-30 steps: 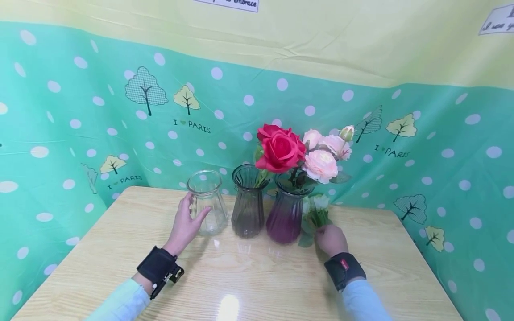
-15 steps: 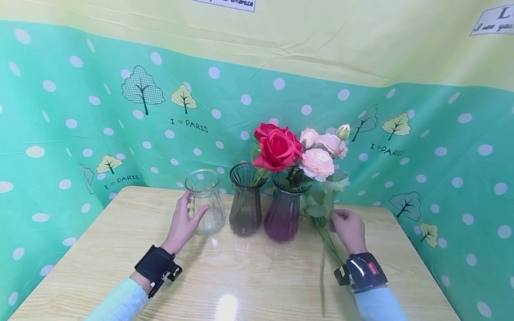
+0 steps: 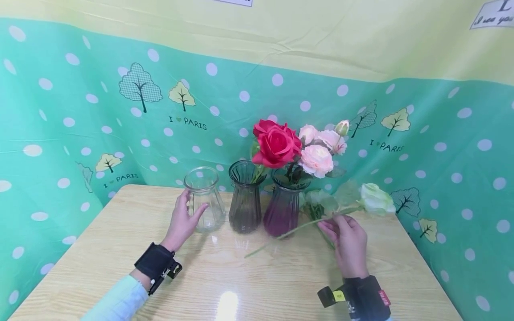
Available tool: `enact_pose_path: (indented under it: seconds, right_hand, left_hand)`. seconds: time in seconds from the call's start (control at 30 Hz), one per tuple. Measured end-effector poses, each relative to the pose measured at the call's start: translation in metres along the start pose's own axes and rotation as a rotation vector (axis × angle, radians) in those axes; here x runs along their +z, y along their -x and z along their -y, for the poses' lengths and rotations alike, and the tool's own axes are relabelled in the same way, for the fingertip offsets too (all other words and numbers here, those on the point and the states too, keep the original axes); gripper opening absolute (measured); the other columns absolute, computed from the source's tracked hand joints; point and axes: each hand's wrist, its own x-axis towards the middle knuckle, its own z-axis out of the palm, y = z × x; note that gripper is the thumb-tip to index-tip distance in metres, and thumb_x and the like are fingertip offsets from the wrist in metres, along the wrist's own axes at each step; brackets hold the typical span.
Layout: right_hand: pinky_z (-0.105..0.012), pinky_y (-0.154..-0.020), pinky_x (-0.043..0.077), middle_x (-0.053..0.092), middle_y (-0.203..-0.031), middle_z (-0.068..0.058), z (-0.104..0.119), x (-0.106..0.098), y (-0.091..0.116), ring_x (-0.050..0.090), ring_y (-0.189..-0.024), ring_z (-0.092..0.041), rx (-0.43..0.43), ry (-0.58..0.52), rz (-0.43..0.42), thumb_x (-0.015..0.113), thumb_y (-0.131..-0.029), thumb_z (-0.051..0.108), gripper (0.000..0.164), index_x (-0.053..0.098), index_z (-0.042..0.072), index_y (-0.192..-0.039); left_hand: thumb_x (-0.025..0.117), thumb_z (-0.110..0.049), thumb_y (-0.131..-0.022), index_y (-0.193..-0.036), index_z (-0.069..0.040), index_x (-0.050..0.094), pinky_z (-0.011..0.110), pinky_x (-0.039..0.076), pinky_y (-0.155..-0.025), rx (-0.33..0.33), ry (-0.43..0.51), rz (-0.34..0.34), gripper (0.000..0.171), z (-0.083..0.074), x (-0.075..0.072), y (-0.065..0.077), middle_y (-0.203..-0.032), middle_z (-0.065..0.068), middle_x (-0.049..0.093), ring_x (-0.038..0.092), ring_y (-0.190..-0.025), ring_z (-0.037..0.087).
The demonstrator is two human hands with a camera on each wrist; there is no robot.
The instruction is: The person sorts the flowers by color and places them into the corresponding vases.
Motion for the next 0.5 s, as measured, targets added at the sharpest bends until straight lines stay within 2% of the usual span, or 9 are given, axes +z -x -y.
enact_pose_path:
  seconds: [0.1,0.23,0.5]
  right_hand:
    - [-0.025,-0.081,0.057,0.067,-0.080,-0.007,0.002,0.014,0.006,0.069,-0.078,-0.017,-0.042,-0.129,0.002,0.053,-0.094,0.005,0.006,0.058,0.002,-0.092]
    - [-0.029,-0.079,0.057,0.069,-0.081,-0.012,0.003,0.034,0.009,0.071,-0.078,-0.021,-0.095,-0.248,-0.039,0.054,-0.092,0.002,0.004,0.056,-0.002,-0.094]
    - [-0.034,-0.077,0.058,0.069,-0.078,-0.016,0.004,0.071,0.008,0.071,-0.074,-0.025,-0.264,-0.382,-0.133,0.061,-0.088,-0.001,0.006,0.060,-0.004,-0.082]
  left_hand:
    - [0.061,-0.030,-0.090,-0.147,-0.001,0.015,0.055,0.029,-0.112,-0.002,-0.004,0.005,0.080,0.000,0.000,-0.001,-0.150,0.024,0.021,0.028,-0.137,0.039]
    - [0.062,-0.030,-0.090,-0.148,-0.001,0.015,0.055,0.029,-0.112,-0.003,-0.002,0.005,0.080,-0.001,-0.001,-0.001,-0.150,0.024,0.021,0.028,-0.137,0.039]
    - [0.062,-0.028,-0.090,-0.148,-0.001,0.015,0.055,0.029,-0.112,0.005,-0.001,0.005,0.079,-0.001,-0.001,-0.001,-0.150,0.024,0.021,0.029,-0.136,0.039]
